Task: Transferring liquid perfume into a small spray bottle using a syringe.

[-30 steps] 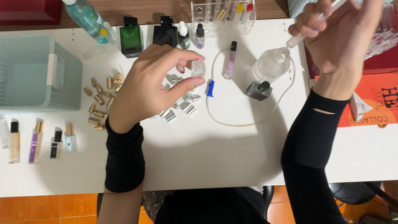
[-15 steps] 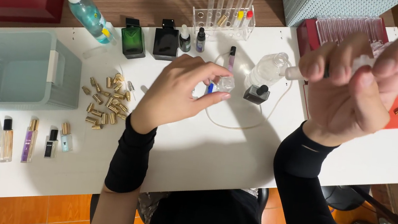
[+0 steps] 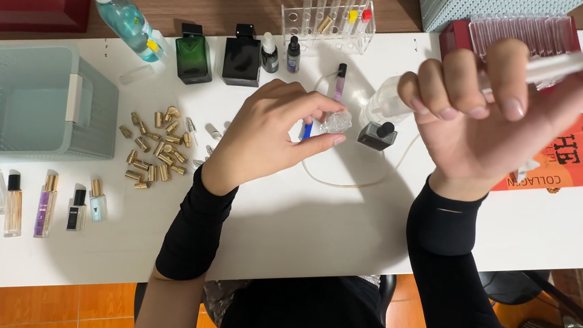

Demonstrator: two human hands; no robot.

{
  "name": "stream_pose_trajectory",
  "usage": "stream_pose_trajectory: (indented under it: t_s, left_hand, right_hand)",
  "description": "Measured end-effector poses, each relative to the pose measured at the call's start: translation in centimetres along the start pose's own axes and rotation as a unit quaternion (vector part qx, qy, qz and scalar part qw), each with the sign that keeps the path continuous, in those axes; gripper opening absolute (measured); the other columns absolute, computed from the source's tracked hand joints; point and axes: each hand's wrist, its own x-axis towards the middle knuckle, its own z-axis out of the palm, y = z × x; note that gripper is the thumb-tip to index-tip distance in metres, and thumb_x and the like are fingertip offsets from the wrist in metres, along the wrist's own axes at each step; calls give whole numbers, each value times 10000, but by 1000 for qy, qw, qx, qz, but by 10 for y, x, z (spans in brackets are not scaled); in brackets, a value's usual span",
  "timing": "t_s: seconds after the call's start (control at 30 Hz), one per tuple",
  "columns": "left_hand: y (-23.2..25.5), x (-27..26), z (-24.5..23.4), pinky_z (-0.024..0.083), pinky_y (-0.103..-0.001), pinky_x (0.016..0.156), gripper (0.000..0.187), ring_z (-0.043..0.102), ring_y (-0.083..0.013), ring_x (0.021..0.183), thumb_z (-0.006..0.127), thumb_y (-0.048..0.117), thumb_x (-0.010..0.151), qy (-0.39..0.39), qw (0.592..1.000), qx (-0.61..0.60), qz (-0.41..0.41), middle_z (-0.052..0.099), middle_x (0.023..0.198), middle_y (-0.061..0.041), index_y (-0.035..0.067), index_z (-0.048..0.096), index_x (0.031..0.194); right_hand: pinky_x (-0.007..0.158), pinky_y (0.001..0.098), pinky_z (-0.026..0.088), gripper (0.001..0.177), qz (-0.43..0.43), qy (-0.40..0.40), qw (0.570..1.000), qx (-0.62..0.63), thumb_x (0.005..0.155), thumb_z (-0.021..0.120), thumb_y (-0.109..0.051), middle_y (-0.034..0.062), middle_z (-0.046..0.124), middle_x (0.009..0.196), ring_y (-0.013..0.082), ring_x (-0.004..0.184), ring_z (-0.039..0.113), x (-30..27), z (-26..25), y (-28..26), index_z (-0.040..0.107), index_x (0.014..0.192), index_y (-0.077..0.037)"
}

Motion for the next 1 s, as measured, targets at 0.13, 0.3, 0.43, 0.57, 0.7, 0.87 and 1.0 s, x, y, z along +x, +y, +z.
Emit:
stream_pose_trajectory:
  t_s: [0.13,0.3,0.43,0.57,0.7,0.87,1.0]
  left_hand:
    - [0,0,1,505,-341,835,271,659,-178,779,841,280,909,0,1000,2,-4,692,826,-7,132,721,1101]
    - [2,0,1,504,-340,795,273,637,-203,786,851,279,897,4,1000,9,-14,689,829,-8,129,733,1092]
    - [2,-1,1,506,-345,797,270,640,-205,802,855,278,901,10,1000,8,-4,694,839,-9,126,727,1084]
    - [3,-1,1,508,-350,808,274,641,-195,802,857,279,903,11,1000,1,-3,701,851,-9,126,721,1086]
    - [5,-1,0,508,-350,795,283,633,-204,798,858,279,897,12,1000,9,-6,697,842,-10,124,723,1091]
    - [3,-3,-1,518,-349,794,287,642,-203,812,856,285,895,18,1000,10,-4,703,851,-4,130,721,1096]
    - [2,0,0,520,-339,773,278,643,-198,786,852,279,889,9,1000,-5,-27,704,837,-4,134,730,1091]
  right_hand:
    - [573,346,287,867,25,158,980,118,852,184,-888,40,307,503,229,565,305,11,14,5,391,550,-103]
    - [565,351,282,865,43,196,968,153,894,203,-850,38,280,474,230,499,301,23,26,13,363,494,-100]
    - [587,370,278,818,45,258,949,174,929,220,-815,46,262,482,231,508,280,27,37,17,339,544,-103]
    - [571,369,269,795,50,277,945,168,943,227,-793,40,250,489,225,508,265,27,38,19,322,553,-106]
    - [587,383,269,790,50,273,945,172,937,231,-783,44,245,487,227,496,254,28,38,20,310,536,-107]
    - [578,371,267,745,54,275,946,164,965,250,-739,30,243,489,213,498,262,27,36,26,316,559,-118]
    - [573,369,267,717,53,290,944,150,997,259,-685,27,243,488,213,497,264,26,27,27,320,565,-117]
